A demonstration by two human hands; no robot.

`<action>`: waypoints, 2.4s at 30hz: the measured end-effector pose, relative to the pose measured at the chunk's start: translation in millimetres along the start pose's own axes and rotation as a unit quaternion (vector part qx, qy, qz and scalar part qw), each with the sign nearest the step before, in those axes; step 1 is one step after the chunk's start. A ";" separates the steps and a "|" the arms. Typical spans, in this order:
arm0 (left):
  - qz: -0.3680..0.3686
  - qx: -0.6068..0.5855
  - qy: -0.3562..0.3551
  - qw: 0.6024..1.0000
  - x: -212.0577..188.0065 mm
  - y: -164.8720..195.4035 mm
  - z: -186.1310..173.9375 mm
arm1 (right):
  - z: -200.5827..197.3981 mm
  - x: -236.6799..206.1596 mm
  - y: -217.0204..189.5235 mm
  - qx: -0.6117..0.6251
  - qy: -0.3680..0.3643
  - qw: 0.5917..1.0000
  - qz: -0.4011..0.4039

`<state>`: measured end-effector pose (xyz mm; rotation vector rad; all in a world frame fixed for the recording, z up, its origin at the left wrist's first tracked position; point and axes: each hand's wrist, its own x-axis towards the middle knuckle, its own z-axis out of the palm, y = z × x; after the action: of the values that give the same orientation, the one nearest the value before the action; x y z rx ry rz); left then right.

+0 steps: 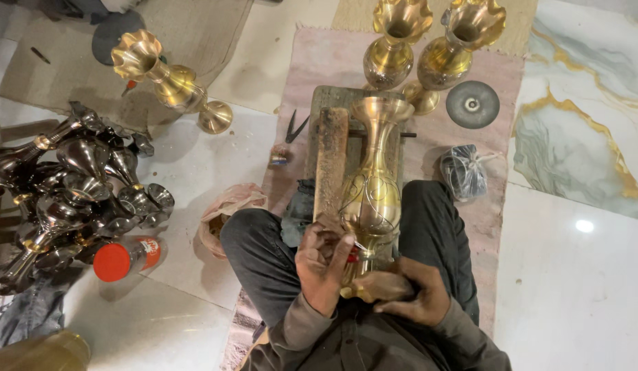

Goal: The person sits on the floor and hammers a brass vase held on a sandbag, using a wooden mallet and a small punch to chase and shape the vase's surface, rotating the vase between strikes. Finished brass vases and a pile of dark metal parts sit nearby on the floor.

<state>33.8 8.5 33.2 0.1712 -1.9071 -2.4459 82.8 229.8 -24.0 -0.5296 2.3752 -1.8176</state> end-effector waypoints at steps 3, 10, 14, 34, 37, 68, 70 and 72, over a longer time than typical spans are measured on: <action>-0.017 -0.033 -0.015 0.999 -8.2 -0.6 11.2 | 2.2 -3.7 -9.8 -0.077 0.001 0.997 -0.029; 0.005 -0.003 0.027 1.000 -14.3 -16.1 21.5 | 15.0 -13.9 -17.6 -0.199 0.045 0.979 -0.005; 0.076 0.053 0.039 0.995 -14.0 -29.2 19.3 | 14.7 -13.5 -25.4 -0.199 0.040 0.978 -0.056; 0.069 0.120 -0.031 0.990 55.8 -3.5 -11.7 | -49.6 24.9 -17.6 -0.152 -0.037 0.962 0.224; 0.062 0.124 -0.151 0.979 113.3 2.5 -12.1 | -85.0 36.5 5.9 -0.205 0.035 0.942 0.263; 0.015 0.191 -0.226 0.955 180.7 -15.4 24.6 | -216.2 160.4 -82.4 -0.407 -0.032 0.903 0.136; 0.057 0.229 -0.222 0.946 180.0 -14.3 25.2 | -218.2 178.1 -78.4 -0.373 -0.045 0.923 0.078; 0.011 0.222 -0.218 0.950 179.1 -13.0 25.8 | -220.2 192.9 -73.7 -0.353 -0.069 0.932 0.051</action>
<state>-146.4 19.5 15.1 -0.4170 -2.5998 -2.1256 -145.6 350.2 132.3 -0.5488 2.8371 -0.8017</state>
